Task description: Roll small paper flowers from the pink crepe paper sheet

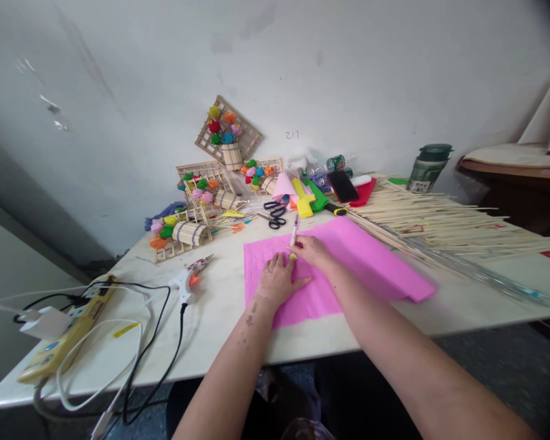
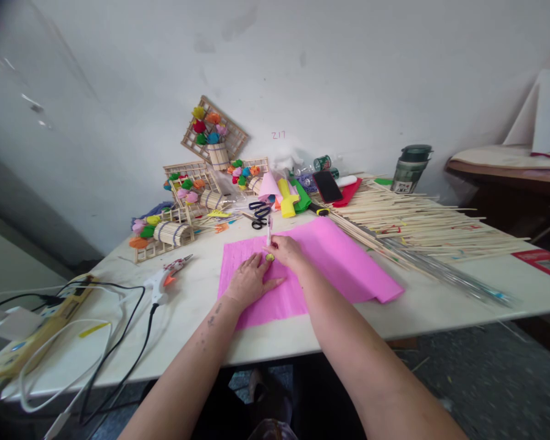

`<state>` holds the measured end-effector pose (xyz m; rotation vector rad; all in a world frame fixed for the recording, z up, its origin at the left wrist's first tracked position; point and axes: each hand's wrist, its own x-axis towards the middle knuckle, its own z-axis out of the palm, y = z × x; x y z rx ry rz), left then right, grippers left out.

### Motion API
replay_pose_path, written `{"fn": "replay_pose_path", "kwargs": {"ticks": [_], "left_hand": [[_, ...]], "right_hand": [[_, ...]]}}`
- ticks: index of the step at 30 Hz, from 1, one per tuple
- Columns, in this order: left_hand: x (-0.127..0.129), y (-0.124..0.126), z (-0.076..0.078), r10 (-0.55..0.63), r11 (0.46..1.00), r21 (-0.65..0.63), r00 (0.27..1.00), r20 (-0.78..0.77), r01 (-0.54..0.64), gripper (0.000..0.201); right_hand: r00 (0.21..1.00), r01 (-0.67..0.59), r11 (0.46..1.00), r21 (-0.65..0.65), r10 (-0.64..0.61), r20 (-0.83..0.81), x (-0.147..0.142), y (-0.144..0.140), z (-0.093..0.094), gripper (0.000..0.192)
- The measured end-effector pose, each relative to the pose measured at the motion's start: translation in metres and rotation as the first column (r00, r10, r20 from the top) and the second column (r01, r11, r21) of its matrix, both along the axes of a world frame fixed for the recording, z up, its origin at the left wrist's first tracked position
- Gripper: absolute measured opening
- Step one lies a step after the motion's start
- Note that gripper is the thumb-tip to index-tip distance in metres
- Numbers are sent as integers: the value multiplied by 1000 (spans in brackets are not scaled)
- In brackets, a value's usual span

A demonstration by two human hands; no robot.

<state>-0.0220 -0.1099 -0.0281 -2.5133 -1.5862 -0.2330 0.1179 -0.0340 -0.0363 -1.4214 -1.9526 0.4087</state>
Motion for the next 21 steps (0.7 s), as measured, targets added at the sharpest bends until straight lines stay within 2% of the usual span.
{"fn": "replay_pose_path", "kwargs": {"ticks": [11, 21], "left_hand": [[1, -2, 3, -6, 1000, 2, 1000, -5, 6, 73], [1, -2, 2, -4, 1000, 16, 1000, 0, 4, 71]], "right_hand": [[998, 4, 1000, 12, -5, 66, 0, 0, 2, 24], [994, -48, 996, 69, 54, -98, 5, 9, -6, 17]]}}
